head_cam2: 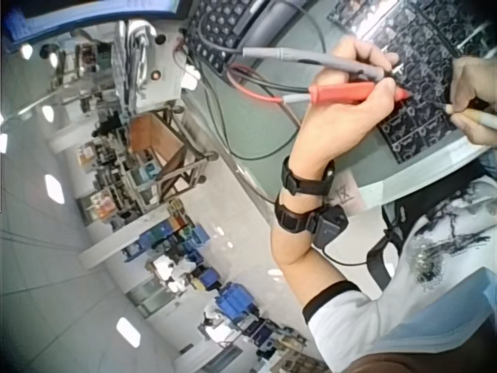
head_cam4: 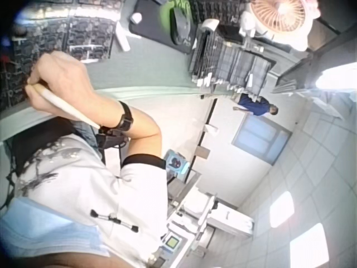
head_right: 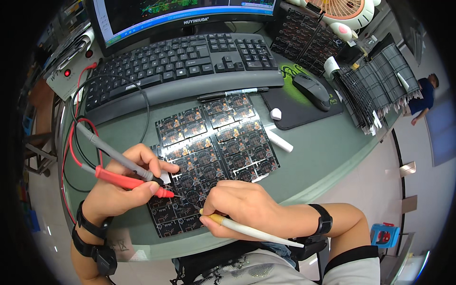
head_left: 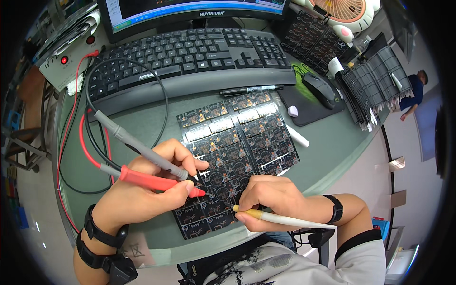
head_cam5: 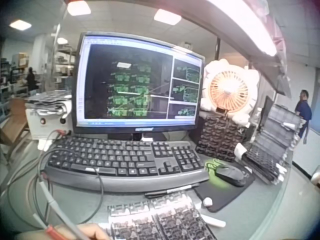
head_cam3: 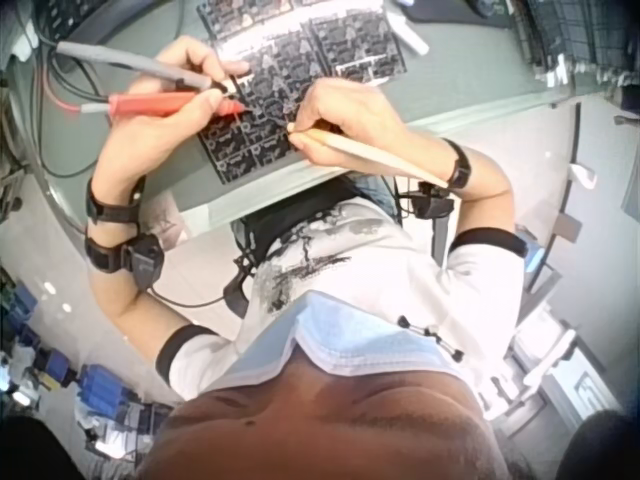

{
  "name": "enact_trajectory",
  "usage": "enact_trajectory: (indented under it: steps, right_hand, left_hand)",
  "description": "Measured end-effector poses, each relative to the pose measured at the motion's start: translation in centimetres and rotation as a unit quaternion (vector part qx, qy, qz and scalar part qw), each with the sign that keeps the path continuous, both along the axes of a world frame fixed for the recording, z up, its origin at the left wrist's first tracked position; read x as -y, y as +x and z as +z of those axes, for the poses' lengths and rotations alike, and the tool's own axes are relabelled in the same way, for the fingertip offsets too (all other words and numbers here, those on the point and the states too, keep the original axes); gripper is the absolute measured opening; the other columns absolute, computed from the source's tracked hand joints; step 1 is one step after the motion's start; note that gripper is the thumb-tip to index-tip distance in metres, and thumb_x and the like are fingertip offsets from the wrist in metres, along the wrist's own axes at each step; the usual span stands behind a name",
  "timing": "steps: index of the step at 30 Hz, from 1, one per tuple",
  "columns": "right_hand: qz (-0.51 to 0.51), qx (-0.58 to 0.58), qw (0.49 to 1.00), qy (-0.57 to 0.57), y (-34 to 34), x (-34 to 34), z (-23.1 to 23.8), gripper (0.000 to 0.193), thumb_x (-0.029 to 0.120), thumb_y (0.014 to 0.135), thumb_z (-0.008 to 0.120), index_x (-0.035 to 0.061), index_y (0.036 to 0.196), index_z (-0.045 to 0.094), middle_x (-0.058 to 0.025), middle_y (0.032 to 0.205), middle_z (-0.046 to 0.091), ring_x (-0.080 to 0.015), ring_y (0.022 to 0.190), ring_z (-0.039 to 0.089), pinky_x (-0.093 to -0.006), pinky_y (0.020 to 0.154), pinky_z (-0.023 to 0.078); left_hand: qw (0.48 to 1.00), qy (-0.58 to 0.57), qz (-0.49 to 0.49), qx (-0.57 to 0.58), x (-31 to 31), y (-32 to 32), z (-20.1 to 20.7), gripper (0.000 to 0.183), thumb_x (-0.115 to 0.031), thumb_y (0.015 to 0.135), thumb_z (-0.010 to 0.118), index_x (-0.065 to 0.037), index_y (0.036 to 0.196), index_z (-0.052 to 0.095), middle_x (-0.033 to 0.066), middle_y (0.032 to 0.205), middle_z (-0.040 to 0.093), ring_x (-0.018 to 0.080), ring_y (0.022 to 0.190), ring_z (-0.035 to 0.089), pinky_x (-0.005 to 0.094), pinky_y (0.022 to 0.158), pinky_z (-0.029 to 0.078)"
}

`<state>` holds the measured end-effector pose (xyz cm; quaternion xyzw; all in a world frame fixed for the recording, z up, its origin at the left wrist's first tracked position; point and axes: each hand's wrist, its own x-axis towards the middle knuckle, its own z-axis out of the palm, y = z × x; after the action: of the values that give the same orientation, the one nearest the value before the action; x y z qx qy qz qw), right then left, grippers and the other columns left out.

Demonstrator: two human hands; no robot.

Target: Testing and inspecting a printed circuit board using multimeter probes and a marker.

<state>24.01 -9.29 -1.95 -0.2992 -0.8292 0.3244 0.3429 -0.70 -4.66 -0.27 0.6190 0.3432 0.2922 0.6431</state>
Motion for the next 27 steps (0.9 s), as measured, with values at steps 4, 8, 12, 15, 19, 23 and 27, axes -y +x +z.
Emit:
enact_trajectory:
  steps: [4, 8, 12, 15, 19, 23, 27]
  right_hand:
    - [-0.004, -0.006, 0.999, 0.031, -0.08, 0.07, -0.39, 0.022, 0.004, 0.071, 0.075, 0.005, 0.08, 0.055, -0.0068, 0.068, 0.056, -0.0233, 0.059, 0.057, -0.032, 0.052, 0.046]
    - [-0.009, 0.002, 0.999, 0.046, -0.15, 0.13, -0.55, 0.023, 0.005, 0.071, 0.076, 0.005, 0.08, 0.055, -0.0067, 0.068, 0.056, -0.0229, 0.059, 0.056, -0.0315, 0.051, 0.046]
    - [-0.009, 0.003, 0.999, 0.052, -0.24, 0.15, -0.52, 0.023, 0.005, 0.071, 0.076, 0.0051, 0.08, 0.055, -0.0063, 0.067, 0.055, -0.0228, 0.059, 0.056, -0.0317, 0.052, 0.045]
    - [-0.009, 0.004, 0.998, 0.056, -0.3, 0.21, -0.57, 0.024, 0.005, 0.071, 0.076, 0.0051, 0.08, 0.055, -0.0063, 0.067, 0.054, -0.0228, 0.058, 0.055, -0.0318, 0.052, 0.045]
    - [-0.013, 0.005, 0.998, 0.059, -0.28, 0.19, -0.83, 0.024, 0.005, 0.07, 0.076, 0.0051, 0.079, 0.054, -0.0065, 0.066, 0.053, -0.023, 0.058, 0.054, -0.0319, 0.052, 0.045]
    - [-0.011, 0.006, 0.998, 0.065, -0.31, 0.3, -0.6, 0.024, 0.005, 0.07, 0.076, 0.005, 0.078, 0.054, -0.0068, 0.067, 0.053, -0.023, 0.058, 0.055, -0.0319, 0.052, 0.045]
    - [-0.005, 0.021, 0.997, 0.078, -0.14, 0.22, -0.61, 0.024, 0.005, 0.07, 0.076, 0.0048, 0.078, 0.053, -0.0072, 0.068, 0.054, -0.0233, 0.059, 0.055, -0.0318, 0.052, 0.045]
  left_hand:
    - [1.0, -0.003, 0.003, 0.001, 0.07, 0.09, 0.16, 0.016, -0.01, 0.082, 0.063, -0.003, 0.091, 0.05, 0.0035, 0.09, 0.055, 0.0241, 0.112, 0.059, 0.0357, 0.091, 0.047]
    - [1.0, -0.006, 0.003, 0.002, 0.03, 0.06, 0.08, 0.016, -0.01, 0.083, 0.063, -0.003, 0.091, 0.05, 0.0036, 0.09, 0.055, 0.0242, 0.112, 0.059, 0.0359, 0.091, 0.047]
    - [1.0, -0.002, 0.002, 0.003, 0.05, 0.03, 0.07, 0.016, -0.01, 0.083, 0.062, -0.003, 0.091, 0.05, 0.004, 0.09, 0.056, 0.0241, 0.112, 0.059, 0.036, 0.091, 0.047]
    - [1.0, 0.0, 0.002, 0.0, 0.08, -0.01, 0.07, 0.015, -0.01, 0.083, 0.062, -0.003, 0.091, 0.05, 0.004, 0.091, 0.056, 0.0241, 0.112, 0.059, 0.036, 0.092, 0.047]
    - [1.0, -0.006, 0.004, -0.003, 0.02, 0.07, -0.07, 0.015, -0.01, 0.083, 0.062, -0.003, 0.09, 0.05, 0.0041, 0.091, 0.056, 0.0241, 0.112, 0.059, 0.036, 0.092, 0.047]
    - [1.0, -0.003, 0.004, -0.001, 0.18, -0.01, 0.26, 0.015, -0.009, 0.082, 0.062, -0.003, 0.09, 0.05, 0.0043, 0.091, 0.056, 0.0242, 0.112, 0.059, 0.0363, 0.092, 0.047]
    - [1.0, -0.011, 0.004, -0.002, 0.02, 0.11, 0.19, 0.015, -0.009, 0.082, 0.062, -0.003, 0.09, 0.051, 0.0045, 0.091, 0.056, 0.024, 0.113, 0.058, 0.0369, 0.093, 0.046]
